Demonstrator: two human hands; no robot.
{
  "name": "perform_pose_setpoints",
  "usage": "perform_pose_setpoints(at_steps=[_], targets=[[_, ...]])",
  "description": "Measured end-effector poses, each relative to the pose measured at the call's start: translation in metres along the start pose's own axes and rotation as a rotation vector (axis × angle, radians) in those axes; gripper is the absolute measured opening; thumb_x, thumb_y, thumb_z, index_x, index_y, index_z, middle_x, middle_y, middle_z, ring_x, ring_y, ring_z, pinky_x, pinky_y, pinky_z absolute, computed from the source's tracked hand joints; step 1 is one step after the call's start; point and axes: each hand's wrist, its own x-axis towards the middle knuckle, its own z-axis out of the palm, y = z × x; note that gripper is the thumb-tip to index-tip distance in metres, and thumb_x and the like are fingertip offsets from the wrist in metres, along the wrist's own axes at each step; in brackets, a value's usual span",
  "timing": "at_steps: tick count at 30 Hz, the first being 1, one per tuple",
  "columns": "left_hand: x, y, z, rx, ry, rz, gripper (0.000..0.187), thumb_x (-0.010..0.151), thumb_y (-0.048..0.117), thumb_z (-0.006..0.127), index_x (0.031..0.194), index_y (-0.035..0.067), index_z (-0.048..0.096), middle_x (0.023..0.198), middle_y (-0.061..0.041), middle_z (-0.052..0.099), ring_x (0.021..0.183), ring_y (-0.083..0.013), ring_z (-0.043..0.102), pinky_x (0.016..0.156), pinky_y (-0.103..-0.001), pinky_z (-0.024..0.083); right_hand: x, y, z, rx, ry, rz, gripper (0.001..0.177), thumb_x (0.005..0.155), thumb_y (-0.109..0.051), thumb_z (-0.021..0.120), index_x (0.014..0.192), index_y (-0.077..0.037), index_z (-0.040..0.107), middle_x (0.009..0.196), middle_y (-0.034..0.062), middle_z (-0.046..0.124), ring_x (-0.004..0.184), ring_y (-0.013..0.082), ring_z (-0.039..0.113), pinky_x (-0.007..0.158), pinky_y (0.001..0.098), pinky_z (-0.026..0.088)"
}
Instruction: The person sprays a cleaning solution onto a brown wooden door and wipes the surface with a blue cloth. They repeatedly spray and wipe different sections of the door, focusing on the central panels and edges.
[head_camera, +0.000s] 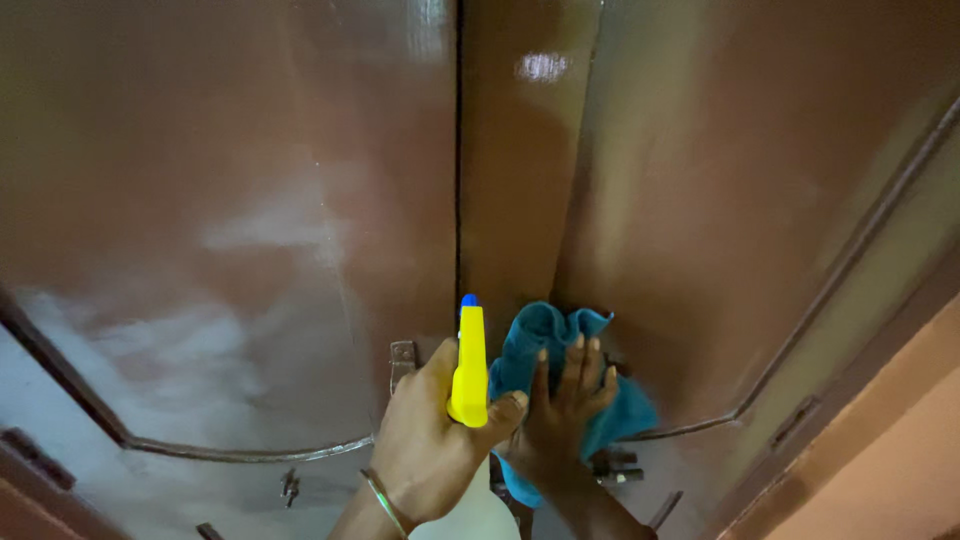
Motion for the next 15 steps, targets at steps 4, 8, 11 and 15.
perform_pose_setpoints(at_steps=[4, 8, 11, 15], targets=[[-0.004, 0.004, -0.002, -0.064, -0.01, -0.033, 0.039, 0.074, 0.035, 0.078, 0.097, 0.008, 0.062, 0.067, -0.015, 0.073, 0.062, -0.0302, 0.072, 0.063, -0.04, 0.056, -0.014, -0.001, 0.0, 0.027, -0.037, -0.037, 0.075, 0.088, -0.045, 0.063, 0.146, -0.001, 0.045, 0.157, 0.036, 0.03, 0.148, 0.0567, 0.026, 0.112, 0.0774, 0.013], [-0.007, 0.006, -0.002, -0.06, -0.005, -0.076, 0.042, 0.073, 0.035, 0.077, 0.102, 0.008, 0.062, 0.072, -0.016, 0.073, 0.067, -0.0327, 0.072, 0.067, -0.04, 0.056, -0.016, -0.004, 0.003, 0.04, -0.037, -0.041, 0.073, 0.089, -0.043, 0.063, 0.144, 0.001, 0.046, 0.154, 0.0398, 0.03, 0.145, 0.0581, 0.027, 0.11, 0.0767, 0.012], [-0.011, 0.005, 0.0, -0.065, 0.018, -0.037, 0.045, 0.073, 0.034, 0.077, 0.106, 0.009, 0.063, 0.077, -0.016, 0.073, 0.07, -0.0334, 0.072, 0.069, -0.04, 0.056, -0.012, -0.005, 0.004, 0.046, -0.021, -0.039, 0.067, 0.093, -0.041, 0.06, 0.145, 0.0, 0.048, 0.157, 0.0389, 0.03, 0.148, 0.0571, 0.029, 0.113, 0.0754, 0.013], [-0.012, 0.006, 0.005, -0.044, 0.03, -0.105, 0.047, 0.071, 0.034, 0.077, 0.109, 0.01, 0.064, 0.075, -0.017, 0.073, 0.07, -0.0335, 0.071, 0.069, -0.04, 0.056, -0.003, -0.003, -0.003, 0.039, -0.052, -0.081, 0.064, 0.099, -0.043, 0.055, 0.146, -0.002, 0.046, 0.157, 0.0372, 0.03, 0.147, 0.0579, 0.029, 0.113, 0.0758, 0.014]])
